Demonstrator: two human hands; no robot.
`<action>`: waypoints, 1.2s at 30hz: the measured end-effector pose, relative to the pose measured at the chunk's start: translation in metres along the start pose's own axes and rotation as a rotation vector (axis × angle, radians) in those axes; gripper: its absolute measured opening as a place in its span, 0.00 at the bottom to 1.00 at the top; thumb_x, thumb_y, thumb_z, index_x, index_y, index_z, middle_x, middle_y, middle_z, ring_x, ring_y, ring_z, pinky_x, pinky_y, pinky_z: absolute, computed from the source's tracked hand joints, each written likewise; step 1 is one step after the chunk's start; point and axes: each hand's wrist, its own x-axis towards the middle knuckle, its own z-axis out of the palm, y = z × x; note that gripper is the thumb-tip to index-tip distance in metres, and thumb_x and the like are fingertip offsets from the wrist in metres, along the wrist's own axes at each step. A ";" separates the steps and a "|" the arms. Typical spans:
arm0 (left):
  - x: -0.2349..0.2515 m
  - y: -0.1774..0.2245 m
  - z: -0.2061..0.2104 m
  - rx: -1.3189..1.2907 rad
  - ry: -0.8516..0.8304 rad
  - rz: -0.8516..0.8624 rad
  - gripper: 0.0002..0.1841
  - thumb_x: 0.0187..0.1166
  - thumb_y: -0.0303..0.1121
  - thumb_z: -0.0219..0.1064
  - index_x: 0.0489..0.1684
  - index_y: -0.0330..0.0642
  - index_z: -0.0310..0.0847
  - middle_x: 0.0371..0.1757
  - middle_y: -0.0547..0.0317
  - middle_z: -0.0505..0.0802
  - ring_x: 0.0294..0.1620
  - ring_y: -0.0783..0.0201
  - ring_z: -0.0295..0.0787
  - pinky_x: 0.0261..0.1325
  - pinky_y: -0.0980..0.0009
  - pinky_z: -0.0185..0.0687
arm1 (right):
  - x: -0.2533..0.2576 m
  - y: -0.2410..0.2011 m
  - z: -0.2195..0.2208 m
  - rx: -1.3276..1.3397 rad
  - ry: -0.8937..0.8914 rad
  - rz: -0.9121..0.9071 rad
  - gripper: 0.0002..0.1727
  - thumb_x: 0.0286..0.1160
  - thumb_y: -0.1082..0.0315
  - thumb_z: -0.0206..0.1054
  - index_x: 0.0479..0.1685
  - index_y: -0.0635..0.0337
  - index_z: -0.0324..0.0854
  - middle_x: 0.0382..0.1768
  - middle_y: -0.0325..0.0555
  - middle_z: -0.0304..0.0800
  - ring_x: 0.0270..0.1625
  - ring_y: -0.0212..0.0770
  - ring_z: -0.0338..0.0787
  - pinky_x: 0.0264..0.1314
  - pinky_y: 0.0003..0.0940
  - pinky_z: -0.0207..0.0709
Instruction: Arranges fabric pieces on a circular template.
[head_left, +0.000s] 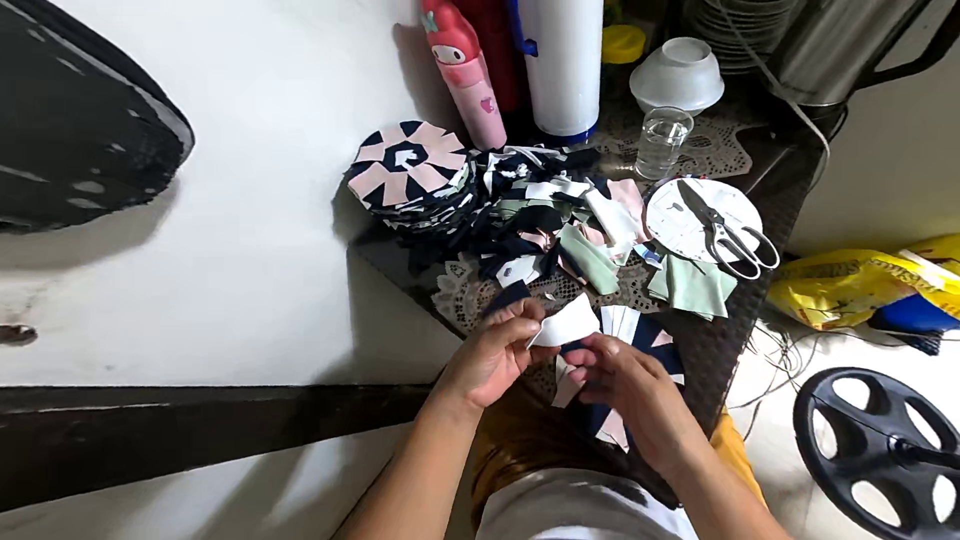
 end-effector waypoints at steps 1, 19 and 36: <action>-0.004 -0.004 -0.001 -0.026 -0.041 0.009 0.07 0.72 0.28 0.64 0.30 0.53 0.88 0.38 0.63 0.96 0.42 0.69 0.95 0.52 0.70 0.92 | 0.001 -0.002 0.004 0.109 -0.016 0.069 0.18 0.93 0.61 0.47 0.58 0.63 0.80 0.46 0.41 0.94 0.45 0.33 0.93 0.49 0.31 0.87; -0.025 -0.060 0.055 0.609 -0.080 -0.083 0.07 0.75 0.25 0.70 0.46 0.36 0.84 0.35 0.65 0.92 0.31 0.75 0.90 0.38 0.78 0.89 | -0.053 0.020 -0.056 -0.506 0.283 -0.226 0.06 0.76 0.71 0.68 0.39 0.62 0.89 0.29 0.31 0.92 0.31 0.17 0.89 0.38 0.15 0.85; 0.034 -0.070 0.081 1.393 0.092 0.139 0.09 0.80 0.34 0.66 0.38 0.42 0.91 0.26 0.61 0.91 0.26 0.71 0.85 0.32 0.72 0.80 | 0.000 0.004 -0.086 -1.369 0.484 -0.233 0.10 0.76 0.64 0.69 0.35 0.60 0.91 0.34 0.50 0.89 0.39 0.53 0.90 0.38 0.55 0.77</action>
